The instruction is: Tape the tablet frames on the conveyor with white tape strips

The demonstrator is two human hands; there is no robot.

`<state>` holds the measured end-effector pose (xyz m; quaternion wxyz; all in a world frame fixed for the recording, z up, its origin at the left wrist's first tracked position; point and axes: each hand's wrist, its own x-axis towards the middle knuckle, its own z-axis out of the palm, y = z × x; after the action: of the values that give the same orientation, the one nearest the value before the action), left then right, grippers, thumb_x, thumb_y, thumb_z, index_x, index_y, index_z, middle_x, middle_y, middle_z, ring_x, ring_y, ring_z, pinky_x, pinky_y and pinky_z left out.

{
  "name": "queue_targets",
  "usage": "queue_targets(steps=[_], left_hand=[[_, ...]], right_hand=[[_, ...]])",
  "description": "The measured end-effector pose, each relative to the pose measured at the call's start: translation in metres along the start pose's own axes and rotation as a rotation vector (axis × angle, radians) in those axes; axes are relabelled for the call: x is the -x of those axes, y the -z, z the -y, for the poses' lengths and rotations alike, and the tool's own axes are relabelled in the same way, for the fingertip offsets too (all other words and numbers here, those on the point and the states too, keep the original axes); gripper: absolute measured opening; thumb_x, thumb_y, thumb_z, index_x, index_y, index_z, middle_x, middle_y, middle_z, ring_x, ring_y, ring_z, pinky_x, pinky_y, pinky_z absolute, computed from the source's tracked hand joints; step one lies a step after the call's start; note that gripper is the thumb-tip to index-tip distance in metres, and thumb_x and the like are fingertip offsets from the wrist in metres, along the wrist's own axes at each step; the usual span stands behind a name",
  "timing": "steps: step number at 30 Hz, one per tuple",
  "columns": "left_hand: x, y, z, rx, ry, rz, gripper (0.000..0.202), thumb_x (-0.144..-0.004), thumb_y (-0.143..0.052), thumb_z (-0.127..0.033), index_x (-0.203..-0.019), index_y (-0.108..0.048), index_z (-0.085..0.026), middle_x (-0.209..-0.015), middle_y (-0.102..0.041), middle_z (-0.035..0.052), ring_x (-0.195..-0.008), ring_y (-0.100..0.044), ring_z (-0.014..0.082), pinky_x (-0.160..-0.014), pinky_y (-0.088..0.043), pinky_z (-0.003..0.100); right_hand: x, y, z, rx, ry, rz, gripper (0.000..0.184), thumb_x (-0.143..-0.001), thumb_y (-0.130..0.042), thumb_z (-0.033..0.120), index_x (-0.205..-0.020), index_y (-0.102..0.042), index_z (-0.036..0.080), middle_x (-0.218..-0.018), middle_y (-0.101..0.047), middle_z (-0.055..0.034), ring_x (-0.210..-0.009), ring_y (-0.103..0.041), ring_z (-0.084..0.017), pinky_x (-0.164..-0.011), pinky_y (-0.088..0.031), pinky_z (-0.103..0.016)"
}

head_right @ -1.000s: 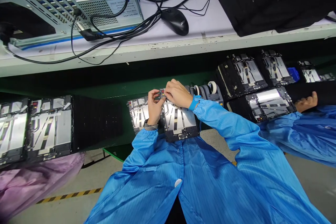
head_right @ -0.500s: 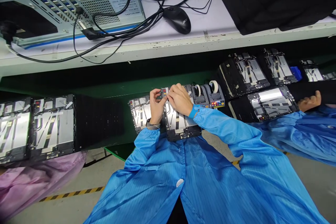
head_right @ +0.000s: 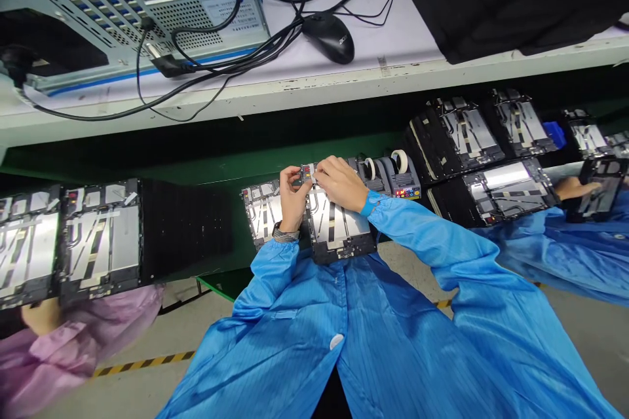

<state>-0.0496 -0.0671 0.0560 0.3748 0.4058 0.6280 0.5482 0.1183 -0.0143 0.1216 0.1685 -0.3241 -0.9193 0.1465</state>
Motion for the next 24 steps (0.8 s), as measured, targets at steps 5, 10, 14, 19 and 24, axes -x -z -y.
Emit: queue_targets(steps=[5, 10, 14, 19, 24], left_hand=[[-0.001, 0.001, 0.004, 0.003, -0.003, 0.009, 0.039, -0.084, -0.075, -0.021, -0.118, -0.058, -0.029, -0.129, -0.059, 0.0044, -0.115, -0.058, 0.0211, -0.083, -0.046, 0.030], [-0.002, 0.003, 0.003, 0.009, 0.004, 0.028, 0.039, -0.084, -0.077, -0.024, -0.119, -0.059, -0.029, -0.131, -0.059, 0.0048, -0.116, -0.058, 0.0219, -0.083, -0.046, 0.030], [-0.002, 0.005, 0.002, 0.002, 0.004, 0.037, 0.039, -0.085, -0.077, -0.026, -0.119, -0.059, -0.030, -0.132, -0.059, 0.0042, -0.116, -0.058, 0.0214, -0.083, -0.045, 0.030], [-0.003, 0.005, 0.002, 0.000, 0.003, 0.036, 0.041, -0.083, -0.078, -0.025, -0.119, -0.059, -0.029, -0.131, -0.060, 0.0040, -0.115, -0.059, 0.0213, -0.082, -0.044, 0.030], [-0.002, 0.004, -0.003, 0.004, -0.002, 0.035, 0.039, -0.083, -0.076, -0.023, -0.118, -0.060, -0.029, -0.129, -0.060, 0.0037, -0.114, -0.059, 0.0208, -0.082, -0.044, 0.029]], right_hand=[[-0.007, -0.001, -0.002, 0.118, 0.096, 0.062, 0.030, -0.105, -0.042, 0.020, -0.101, -0.072, 0.019, -0.109, -0.061, -0.0143, -0.104, -0.047, -0.029, -0.084, -0.036, -0.043], [-0.011, 0.000, 0.002, 0.167, 0.101, 0.084, 0.029, -0.105, -0.043, 0.018, -0.097, -0.071, 0.017, -0.105, -0.062, -0.0145, -0.101, -0.047, -0.028, -0.081, -0.036, -0.041], [-0.013, 0.002, 0.009, 0.198, 0.070, 0.103, 0.027, -0.102, -0.044, 0.013, -0.096, -0.071, 0.016, -0.106, -0.062, -0.0162, -0.103, -0.047, -0.029, -0.080, -0.036, -0.042], [-0.013, 0.003, 0.018, 0.218, -0.007, 0.119, 0.027, -0.101, -0.044, 0.011, -0.095, -0.071, 0.014, -0.105, -0.062, -0.0170, -0.103, -0.047, -0.030, -0.078, -0.037, -0.041], [-0.023, 0.009, 0.014, 0.214, -0.023, 0.124, 0.023, -0.100, -0.046, 0.013, -0.096, -0.069, 0.013, -0.101, -0.062, -0.0164, -0.099, -0.048, -0.030, -0.076, -0.039, -0.040]])
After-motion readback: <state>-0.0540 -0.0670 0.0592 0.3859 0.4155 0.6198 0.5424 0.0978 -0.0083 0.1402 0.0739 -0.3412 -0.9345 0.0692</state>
